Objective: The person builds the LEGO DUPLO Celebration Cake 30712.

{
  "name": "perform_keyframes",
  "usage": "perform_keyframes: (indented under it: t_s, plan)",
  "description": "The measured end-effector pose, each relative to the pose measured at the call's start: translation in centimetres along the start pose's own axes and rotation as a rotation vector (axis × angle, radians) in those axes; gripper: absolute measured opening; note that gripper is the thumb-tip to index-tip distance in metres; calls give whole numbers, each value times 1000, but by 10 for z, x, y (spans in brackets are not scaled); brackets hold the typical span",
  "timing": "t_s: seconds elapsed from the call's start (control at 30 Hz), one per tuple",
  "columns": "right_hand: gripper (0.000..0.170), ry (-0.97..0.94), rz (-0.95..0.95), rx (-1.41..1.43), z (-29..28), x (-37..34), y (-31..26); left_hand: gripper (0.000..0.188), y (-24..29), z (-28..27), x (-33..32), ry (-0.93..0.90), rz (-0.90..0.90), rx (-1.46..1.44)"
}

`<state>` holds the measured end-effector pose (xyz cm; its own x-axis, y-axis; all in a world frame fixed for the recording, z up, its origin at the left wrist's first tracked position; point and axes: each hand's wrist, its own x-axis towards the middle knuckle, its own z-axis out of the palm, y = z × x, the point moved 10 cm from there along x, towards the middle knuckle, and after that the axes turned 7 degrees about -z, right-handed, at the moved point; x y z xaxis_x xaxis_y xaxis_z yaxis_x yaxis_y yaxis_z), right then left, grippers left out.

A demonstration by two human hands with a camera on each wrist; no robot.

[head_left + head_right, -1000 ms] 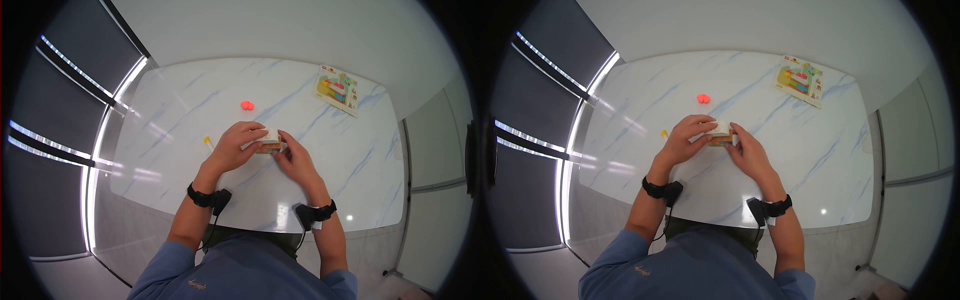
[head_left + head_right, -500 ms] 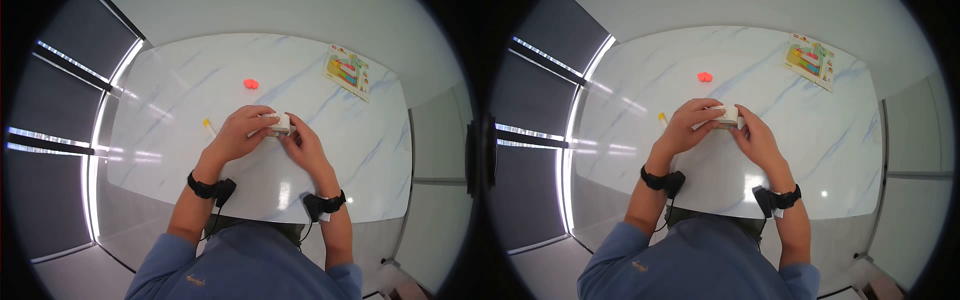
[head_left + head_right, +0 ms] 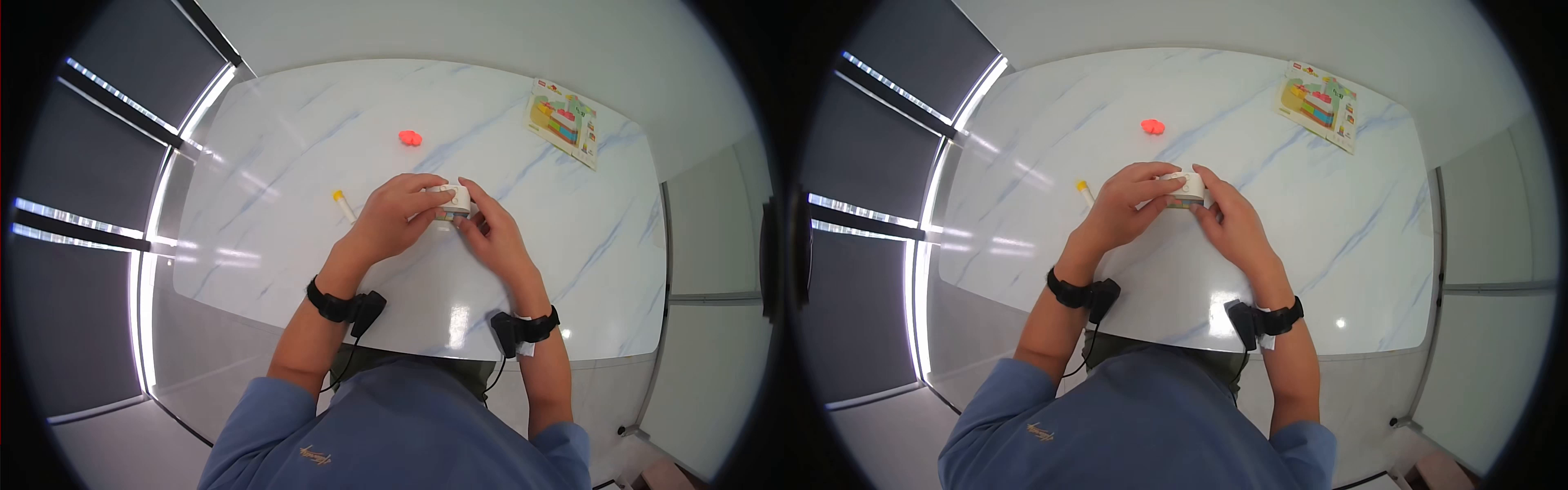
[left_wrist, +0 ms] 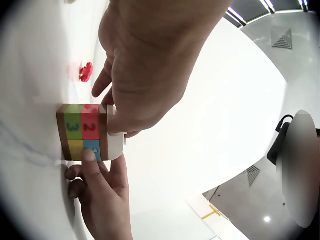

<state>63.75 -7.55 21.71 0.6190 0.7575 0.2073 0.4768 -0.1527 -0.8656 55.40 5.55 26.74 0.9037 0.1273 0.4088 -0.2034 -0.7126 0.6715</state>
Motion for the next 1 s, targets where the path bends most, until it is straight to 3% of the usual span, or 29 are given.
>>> perform_keyframes:
  t_s: [0.17, 0.27, 0.37, 0.6, 0.7, 0.8, 0.9, 1.0]
  plan:
    - [60, 3, 10, -5, 1, 0, 5, 38, 3, -3, 0, 30, 44, 35]
    - [60, 12, -10, -15, 1, 0, 5, 34, 0, -6, 4, -12, -73, -32]
    - [61, 17, -25, -15, 1, -1, 6, 31, -36, -4, 17, -151, -344, -412]
    - [62, 22, -47, -29, 2, -1, 6, 32, -92, -22, 75, 139, -223, 366]
    - [62, 22, -71, -25, 2, 0, 8, 29, -124, 8, 86, -126, -305, 523]
    - [62, 24, -89, -26, 2, 1, 8, 28, -120, 8, 84, -106, -289, 506]
    - [62, 18, -90, -27, 2, 0, 7, 29, -86, -12, 71, 44, -294, 244]
    - [61, 20, -79, -32, 1, 0, 5, 32, -44, -22, 50, 87, -437, -248]
